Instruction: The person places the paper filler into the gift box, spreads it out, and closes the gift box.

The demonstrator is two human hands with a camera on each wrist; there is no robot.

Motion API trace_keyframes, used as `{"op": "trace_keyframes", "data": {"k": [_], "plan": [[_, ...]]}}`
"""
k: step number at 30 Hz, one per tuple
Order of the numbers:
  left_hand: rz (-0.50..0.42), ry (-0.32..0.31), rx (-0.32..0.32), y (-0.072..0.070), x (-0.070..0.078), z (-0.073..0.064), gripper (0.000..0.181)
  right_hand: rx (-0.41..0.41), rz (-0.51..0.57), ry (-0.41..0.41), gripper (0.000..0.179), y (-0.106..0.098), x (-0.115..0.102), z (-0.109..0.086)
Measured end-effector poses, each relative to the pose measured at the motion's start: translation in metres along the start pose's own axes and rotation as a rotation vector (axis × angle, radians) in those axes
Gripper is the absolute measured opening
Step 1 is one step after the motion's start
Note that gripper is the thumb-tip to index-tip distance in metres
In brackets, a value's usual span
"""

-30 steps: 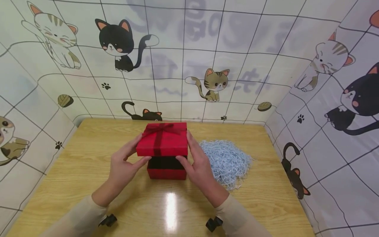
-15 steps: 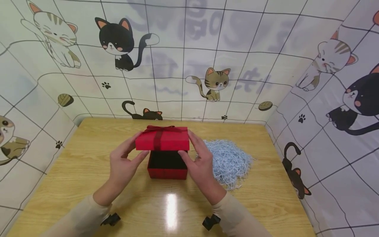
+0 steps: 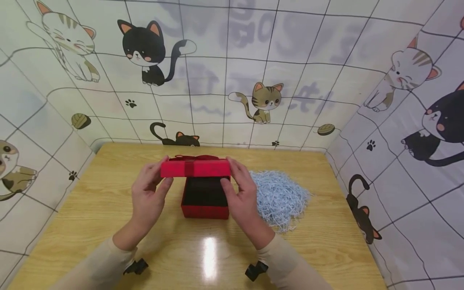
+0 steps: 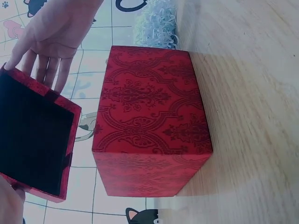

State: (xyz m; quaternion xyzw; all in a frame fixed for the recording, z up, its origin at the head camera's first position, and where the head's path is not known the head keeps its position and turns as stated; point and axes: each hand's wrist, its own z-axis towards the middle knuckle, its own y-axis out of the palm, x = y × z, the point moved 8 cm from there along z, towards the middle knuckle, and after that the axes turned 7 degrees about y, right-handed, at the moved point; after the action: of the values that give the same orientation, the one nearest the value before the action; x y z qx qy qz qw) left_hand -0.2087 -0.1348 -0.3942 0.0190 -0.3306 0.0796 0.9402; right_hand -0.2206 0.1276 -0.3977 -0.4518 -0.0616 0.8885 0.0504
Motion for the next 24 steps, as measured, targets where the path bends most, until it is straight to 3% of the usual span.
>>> {"op": "trace_keyframes", "data": {"k": [6,13,16,24], "plan": [[0.038,-0.020,-0.007,0.000,-0.003,-0.001,0.065,-0.026,-0.063,-0.027,0.058,0.004,-0.001,-0.001],[0.118,-0.035,-0.076,0.002,-0.006,-0.001,0.076,-0.046,-0.198,0.007,0.056,0.001,0.002,-0.003],[0.149,-0.012,-0.133,0.003,-0.006,0.001,0.076,-0.054,-0.231,0.016,0.057,-0.003,0.004,-0.003],[0.174,0.097,-0.280,0.007,0.000,0.003,0.075,-0.028,-0.198,0.002,0.052,-0.014,0.006,-0.002]]}}
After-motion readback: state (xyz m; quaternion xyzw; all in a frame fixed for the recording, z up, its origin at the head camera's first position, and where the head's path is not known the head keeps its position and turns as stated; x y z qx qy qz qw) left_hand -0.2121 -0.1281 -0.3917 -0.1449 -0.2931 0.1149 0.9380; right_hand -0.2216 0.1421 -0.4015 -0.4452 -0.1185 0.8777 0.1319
